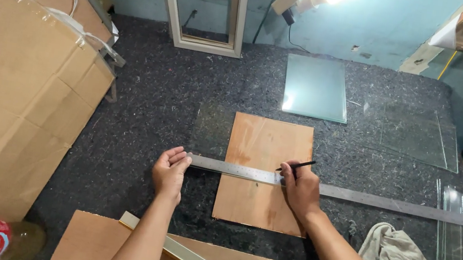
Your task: Measuring glass sheets with a metal ruler and marking them with a pen on a workbench.
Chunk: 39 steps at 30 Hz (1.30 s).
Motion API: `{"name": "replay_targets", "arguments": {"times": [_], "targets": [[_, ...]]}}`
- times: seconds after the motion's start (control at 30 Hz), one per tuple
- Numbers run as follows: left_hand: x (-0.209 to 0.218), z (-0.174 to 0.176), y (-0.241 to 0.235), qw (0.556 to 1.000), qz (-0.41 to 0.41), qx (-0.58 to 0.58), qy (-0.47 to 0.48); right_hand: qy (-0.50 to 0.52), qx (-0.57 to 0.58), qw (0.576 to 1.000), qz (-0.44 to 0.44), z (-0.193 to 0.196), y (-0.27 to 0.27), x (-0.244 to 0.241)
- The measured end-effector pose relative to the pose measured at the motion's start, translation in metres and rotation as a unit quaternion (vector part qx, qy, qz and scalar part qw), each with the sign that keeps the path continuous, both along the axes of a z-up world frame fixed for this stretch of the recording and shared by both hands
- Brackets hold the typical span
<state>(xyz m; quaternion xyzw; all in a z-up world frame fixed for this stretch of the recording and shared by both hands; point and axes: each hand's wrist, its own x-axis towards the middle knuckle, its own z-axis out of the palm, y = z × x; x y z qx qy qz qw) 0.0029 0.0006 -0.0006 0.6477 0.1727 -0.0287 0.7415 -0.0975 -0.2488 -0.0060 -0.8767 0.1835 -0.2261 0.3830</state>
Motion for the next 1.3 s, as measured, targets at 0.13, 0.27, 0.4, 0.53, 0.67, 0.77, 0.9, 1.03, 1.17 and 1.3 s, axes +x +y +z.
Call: {"name": "replay_targets", "arguments": {"times": [0.13, 0.27, 0.4, 0.53, 0.67, 0.77, 0.9, 1.03, 1.17, 1.3], "targets": [[0.000, -0.001, 0.000, 1.000, 0.001, -0.006, -0.001, -0.001, 0.014, 1.000, -0.002, 0.005, 0.003, 0.000], [0.001, -0.002, 0.000, 1.000, -0.004, 0.001, 0.001, 0.015, 0.022, 1.000, -0.004, 0.010, 0.005, 0.000], [0.001, -0.002, 0.000, 1.000, -0.003, -0.001, 0.003, 0.030, 0.022, 0.999, -0.010, -0.005, -0.004, 0.002], [0.003, -0.007, 0.001, 1.000, -0.006, 0.006, 0.001, 0.027, 0.018, 0.999, -0.016, 0.009, 0.003, 0.000], [0.003, -0.005, 0.001, 1.000, -0.008, 0.012, 0.006, 0.035, 0.031, 0.999, -0.021, 0.011, 0.003, 0.001], [0.003, -0.003, 0.003, 1.000, -0.009, 0.013, 0.009, 0.041, 0.043, 0.998, -0.024, 0.009, 0.003, 0.001], [0.003, -0.003, 0.002, 1.000, -0.009, 0.014, 0.007, 0.043, 0.109, 0.993, -0.033, 0.014, -0.001, 0.004], [0.002, -0.005, 0.002, 1.000, -0.013, 0.002, -0.006, -0.011, 0.301, 0.953, -0.039, 0.060, -0.008, -0.010], [0.000, -0.003, 0.003, 1.000, -0.017, 0.008, -0.003, 0.099, 0.016, 0.995, 0.008, 0.059, -0.049, -0.042], [-0.004, 0.007, 0.003, 0.999, -0.043, -0.023, -0.013, 0.281, -0.227, 0.929, 0.078, 0.079, -0.072, -0.073]]}}
